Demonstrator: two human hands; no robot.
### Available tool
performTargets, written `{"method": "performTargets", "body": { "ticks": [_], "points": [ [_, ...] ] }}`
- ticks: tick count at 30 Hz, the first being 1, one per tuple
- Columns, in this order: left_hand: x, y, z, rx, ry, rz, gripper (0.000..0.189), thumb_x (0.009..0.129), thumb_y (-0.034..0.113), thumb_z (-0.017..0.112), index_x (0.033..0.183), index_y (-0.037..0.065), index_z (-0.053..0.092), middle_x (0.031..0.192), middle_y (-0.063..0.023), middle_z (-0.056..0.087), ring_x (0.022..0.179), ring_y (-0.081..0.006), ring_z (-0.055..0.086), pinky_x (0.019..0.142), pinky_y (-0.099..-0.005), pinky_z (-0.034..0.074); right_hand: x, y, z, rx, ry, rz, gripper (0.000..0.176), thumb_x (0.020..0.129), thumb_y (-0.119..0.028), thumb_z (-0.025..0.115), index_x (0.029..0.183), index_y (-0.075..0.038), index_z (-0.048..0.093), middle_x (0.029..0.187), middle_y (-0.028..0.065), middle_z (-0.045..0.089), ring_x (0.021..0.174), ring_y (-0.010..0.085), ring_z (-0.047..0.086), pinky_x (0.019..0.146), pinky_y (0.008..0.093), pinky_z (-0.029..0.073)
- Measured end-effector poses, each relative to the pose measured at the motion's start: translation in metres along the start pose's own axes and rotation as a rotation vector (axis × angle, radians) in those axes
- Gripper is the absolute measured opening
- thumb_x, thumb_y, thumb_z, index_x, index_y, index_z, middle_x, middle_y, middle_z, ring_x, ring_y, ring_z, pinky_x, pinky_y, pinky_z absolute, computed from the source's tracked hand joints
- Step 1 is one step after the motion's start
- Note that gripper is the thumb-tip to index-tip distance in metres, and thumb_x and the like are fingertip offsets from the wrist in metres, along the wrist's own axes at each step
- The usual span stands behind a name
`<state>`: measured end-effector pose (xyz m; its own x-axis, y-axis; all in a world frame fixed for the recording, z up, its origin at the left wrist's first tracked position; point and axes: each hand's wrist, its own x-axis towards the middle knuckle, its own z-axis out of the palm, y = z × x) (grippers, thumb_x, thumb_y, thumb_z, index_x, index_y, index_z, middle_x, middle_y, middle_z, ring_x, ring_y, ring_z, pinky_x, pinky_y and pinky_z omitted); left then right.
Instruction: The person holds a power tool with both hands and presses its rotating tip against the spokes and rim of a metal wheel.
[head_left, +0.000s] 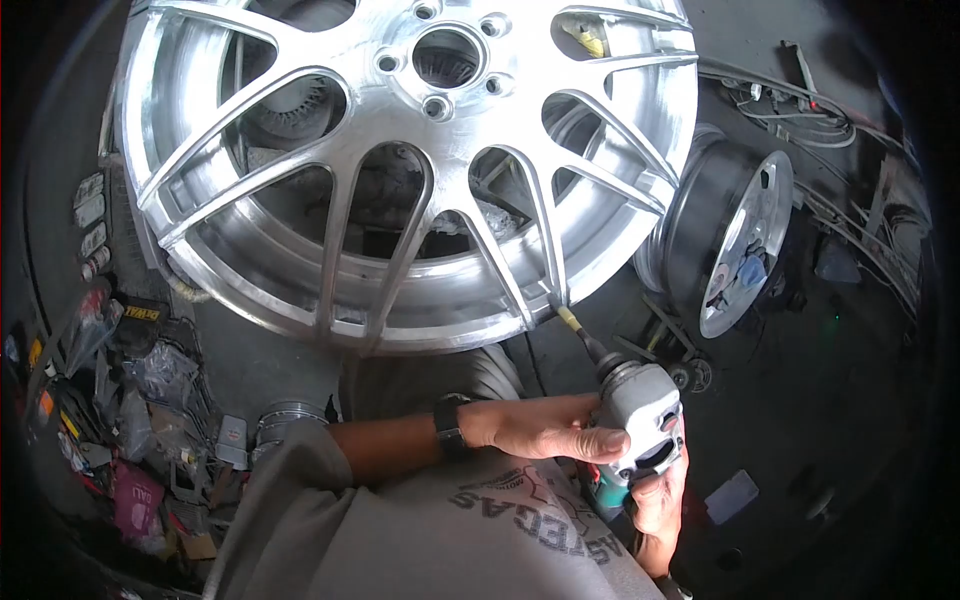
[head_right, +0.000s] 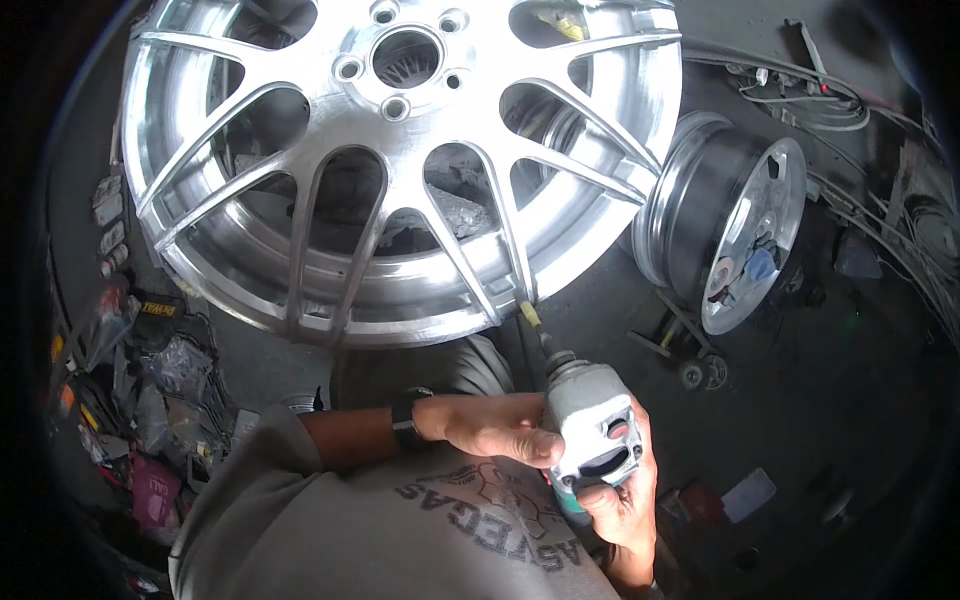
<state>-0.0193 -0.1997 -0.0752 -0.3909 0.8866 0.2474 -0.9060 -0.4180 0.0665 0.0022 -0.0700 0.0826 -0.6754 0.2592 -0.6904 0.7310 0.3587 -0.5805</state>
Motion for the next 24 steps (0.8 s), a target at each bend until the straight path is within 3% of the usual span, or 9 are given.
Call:
{"method": "performTargets", "body": {
  "ticks": [5,7,8,14,17,18,24],
  "points": [
    [-0.004,0.002,-0.011,0.003,0.077,0.007,0.068,0.094,0.057,0.052,0.127,-0.001,0.047,0.097,0.0013,0.05,0.086,-0.0065,0.041,0.072,-0.0219,0.035,0.021,-0.007,0.007,-0.109,-0.053,-0.019,0.108,0.073,-0.073,0.066,0.139,0.007,0.035,0.115,0.0122,0.057,0.101,0.0177,0.059,0.088,0.0325,0.047],
    [-0.005,0.006,-0.016,-0.02,0.124,0.006,0.069,0.095,0.057,0.05,0.131,-0.001,0.045,0.099,0.001,0.049,0.087,-0.0062,0.041,0.075,-0.0221,0.037,0.03,-0.006,0.005,-0.137,-0.097,-0.038,0.102,0.076,-0.071,0.065,0.138,0.006,0.037,0.118,0.0121,0.055,0.107,0.0179,0.055,0.092,0.0331,0.044],
    [-0.008,0.015,-0.018,-0.011,0.085,-0.02,0.07,0.096,0.057,0.048,0.135,-0.001,0.043,0.104,-0.0009,0.051,0.095,-0.0073,0.044,0.083,-0.0232,0.04,0.033,-0.006,0.006,-0.107,-0.111,-0.024,0.102,0.076,-0.071,0.064,0.138,0.006,0.037,0.119,0.012,0.055,0.107,0.0179,0.055,0.092,0.0329,0.044],
    [-0.002,0.003,-0.017,0.016,0.06,-0.038,0.071,0.096,0.054,0.05,0.139,-0.001,0.038,0.12,-0.0074,0.054,0.111,-0.0121,0.047,0.094,-0.027,0.041,0.023,0.001,0.0,-0.075,-0.088,-0.026,0.104,0.075,-0.073,0.064,0.137,0.006,0.037,0.12,0.0115,0.055,0.108,0.0182,0.054,0.093,0.0328,0.043],
    [0.003,-0.002,-0.004,0.056,0.095,0.011,0.072,0.095,0.058,0.05,0.14,0.003,0.037,0.122,-0.0094,0.054,0.109,-0.016,0.052,0.085,-0.0299,0.048,0.01,0.005,-0.001,-0.051,-0.053,-0.034,0.106,0.074,-0.074,0.065,0.136,0.007,0.038,0.121,0.0108,0.054,0.11,0.018,0.053,0.094,0.0326,0.043],
    [0.003,-0.002,-0.005,0.044,0.078,-0.087,0.076,0.094,0.052,0.055,0.143,-0.001,0.031,0.121,-0.0088,0.053,0.111,-0.0144,0.048,0.092,-0.0301,0.043,0.005,0.009,-0.001,-0.026,-0.017,-0.018,0.107,0.072,-0.075,0.066,0.136,0.006,0.038,0.122,0.0106,0.054,0.11,0.0179,0.053,0.094,0.0325,0.043],
    [0.007,-0.01,0.009,0.041,0.015,-0.049,0.074,0.092,0.054,0.058,0.136,-0.001,0.038,0.12,-0.0102,0.055,0.108,-0.0171,0.05,0.089,-0.031,0.044,-0.021,0.044,-0.007,0.087,0.103,-0.002,0.113,0.064,-0.079,0.069,0.135,0.005,0.04,0.121,0.0093,0.055,0.11,0.0177,0.055,0.093,0.0318,0.044]
  ]
}}
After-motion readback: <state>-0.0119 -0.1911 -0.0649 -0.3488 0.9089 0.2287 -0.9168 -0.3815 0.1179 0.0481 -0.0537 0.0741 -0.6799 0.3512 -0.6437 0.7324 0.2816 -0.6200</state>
